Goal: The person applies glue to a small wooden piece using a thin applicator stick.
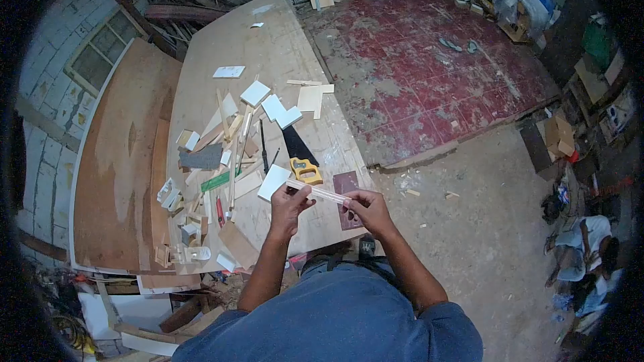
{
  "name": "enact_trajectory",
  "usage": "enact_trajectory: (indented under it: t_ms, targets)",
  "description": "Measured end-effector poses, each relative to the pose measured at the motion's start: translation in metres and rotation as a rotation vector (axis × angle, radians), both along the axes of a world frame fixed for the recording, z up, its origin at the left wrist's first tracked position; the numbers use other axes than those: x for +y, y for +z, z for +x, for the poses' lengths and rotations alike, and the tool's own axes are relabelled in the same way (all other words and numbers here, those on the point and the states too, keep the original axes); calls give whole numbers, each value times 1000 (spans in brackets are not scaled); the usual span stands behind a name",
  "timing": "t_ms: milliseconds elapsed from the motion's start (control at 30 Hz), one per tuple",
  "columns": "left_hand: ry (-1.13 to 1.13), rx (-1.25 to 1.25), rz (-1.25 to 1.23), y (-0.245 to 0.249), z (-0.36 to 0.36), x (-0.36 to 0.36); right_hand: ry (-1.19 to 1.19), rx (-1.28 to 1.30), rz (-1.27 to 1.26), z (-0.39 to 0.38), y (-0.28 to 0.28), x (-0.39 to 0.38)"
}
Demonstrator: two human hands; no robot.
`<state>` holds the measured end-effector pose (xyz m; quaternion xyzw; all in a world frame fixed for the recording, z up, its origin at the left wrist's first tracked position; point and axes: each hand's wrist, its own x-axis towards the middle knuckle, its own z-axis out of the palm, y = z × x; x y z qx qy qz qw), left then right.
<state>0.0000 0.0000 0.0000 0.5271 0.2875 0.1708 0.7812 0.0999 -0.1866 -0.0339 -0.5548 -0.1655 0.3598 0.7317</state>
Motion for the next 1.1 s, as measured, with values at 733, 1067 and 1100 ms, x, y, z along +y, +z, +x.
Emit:
enact_trajectory:
  t_ms: [733,1067,1100]
  targets:
    - [30,196,345,-35,-12,-28,426,252,-114,-8,-42,-32]
    - [106,193,348,-39,-19,-11,69,-12,-208,-33,-55,-1]
    - [115,184,348,-39,-20,-8,70,-10,-212,-33,-56,2]
